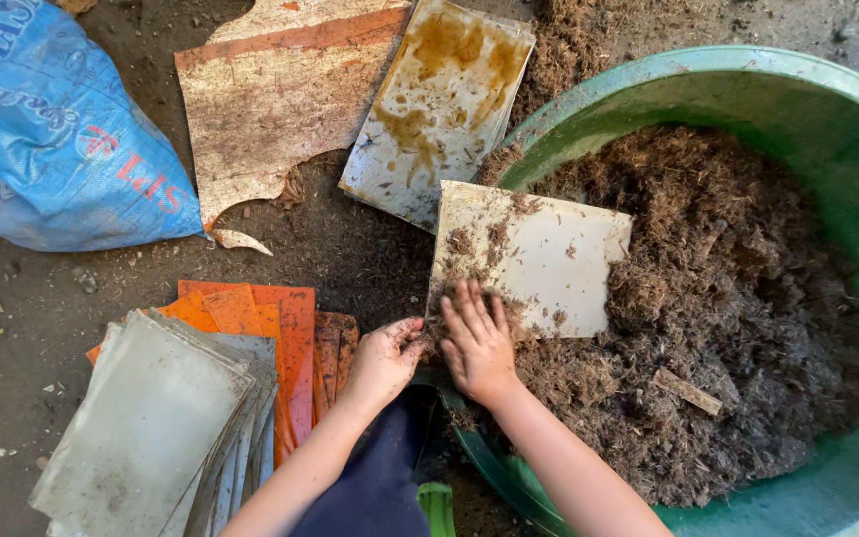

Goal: The person repeatedly scrapes a dark fibrous material from a green basin onto flat rectangular plates using their hands. They wipe the plates clean and stack them on the ground next to the basin.

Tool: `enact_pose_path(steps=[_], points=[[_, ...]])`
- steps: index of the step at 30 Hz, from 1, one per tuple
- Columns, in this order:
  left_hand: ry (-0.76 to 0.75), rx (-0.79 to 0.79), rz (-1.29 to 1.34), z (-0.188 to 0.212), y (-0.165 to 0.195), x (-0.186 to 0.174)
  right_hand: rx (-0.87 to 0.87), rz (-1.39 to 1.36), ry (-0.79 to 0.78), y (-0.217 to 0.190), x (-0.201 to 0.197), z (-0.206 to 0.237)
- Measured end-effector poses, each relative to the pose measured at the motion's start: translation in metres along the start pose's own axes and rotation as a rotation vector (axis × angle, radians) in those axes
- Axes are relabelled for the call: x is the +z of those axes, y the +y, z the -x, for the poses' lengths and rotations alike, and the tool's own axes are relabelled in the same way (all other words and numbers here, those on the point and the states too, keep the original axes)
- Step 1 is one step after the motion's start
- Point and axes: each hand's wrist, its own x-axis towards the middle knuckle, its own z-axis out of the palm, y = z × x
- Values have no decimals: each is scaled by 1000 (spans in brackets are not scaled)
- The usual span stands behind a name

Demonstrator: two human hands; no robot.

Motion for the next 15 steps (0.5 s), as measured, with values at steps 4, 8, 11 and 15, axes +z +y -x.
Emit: enact_pose_path(steps=[4, 8, 11, 15], points=[[-13, 26, -219, 1, 16, -11, -10, 82, 47, 0, 16, -33], [1, 21, -147, 3, 26, -11, 112, 207, 113, 26, 11, -89], [-3, -1, -183, 3, 27, -7, 710, -372, 282, 70, -17, -118], [-19, -70, -71, -5, 21, 0, 991, -10, 315, 103, -61, -110]])
